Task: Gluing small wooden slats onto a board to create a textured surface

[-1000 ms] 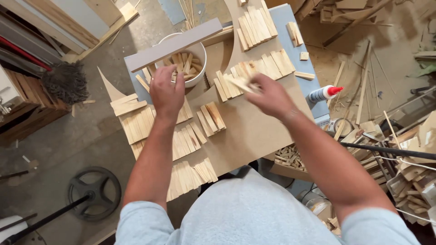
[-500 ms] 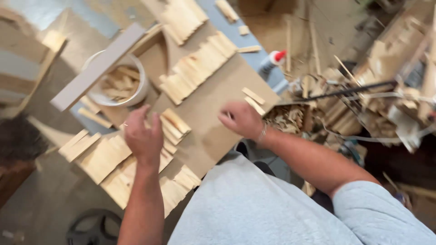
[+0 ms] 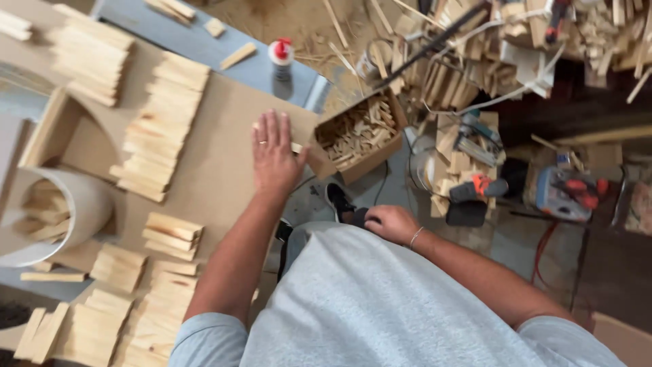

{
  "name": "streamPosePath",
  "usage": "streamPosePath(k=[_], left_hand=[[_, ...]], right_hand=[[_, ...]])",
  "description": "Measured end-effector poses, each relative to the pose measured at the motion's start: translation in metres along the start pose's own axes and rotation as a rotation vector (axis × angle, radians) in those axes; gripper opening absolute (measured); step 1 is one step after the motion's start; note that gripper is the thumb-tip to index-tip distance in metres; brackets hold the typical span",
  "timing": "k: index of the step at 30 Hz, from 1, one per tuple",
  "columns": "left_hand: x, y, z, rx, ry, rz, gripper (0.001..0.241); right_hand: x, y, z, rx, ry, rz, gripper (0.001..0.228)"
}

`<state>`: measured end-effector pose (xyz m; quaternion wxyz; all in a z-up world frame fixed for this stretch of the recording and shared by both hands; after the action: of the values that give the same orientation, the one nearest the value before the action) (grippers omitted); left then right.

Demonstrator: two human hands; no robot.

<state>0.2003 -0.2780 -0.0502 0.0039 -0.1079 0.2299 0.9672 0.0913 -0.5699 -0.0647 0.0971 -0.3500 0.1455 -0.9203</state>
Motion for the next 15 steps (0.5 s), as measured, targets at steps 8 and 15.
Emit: streamPosePath(k=[8,15], left_hand=[[-0.023,0.024,-0.045,-0.095,0.011,-0.007,0.074],[-0.038,0.03,-0.078,-0.194,0.234,0.011,0.046]], right_hand=[[-0.024,0.131,-0.025,-0.207,0.131,-0.127,0.022],[-0.08,0.177,0.038,-0.195,0.073,0.053,0.023]])
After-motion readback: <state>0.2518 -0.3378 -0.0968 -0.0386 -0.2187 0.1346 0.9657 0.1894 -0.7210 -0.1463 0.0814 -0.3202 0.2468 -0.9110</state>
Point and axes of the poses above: each hand's wrist, its own x-axis away from the middle knuckle, its own z-axis out of the back of the hand, y = z × x, the point moved 3 cm from there along -x, towards the middle knuckle, and after that the axes turned 6 degrees about y, right-handed, at the moved point
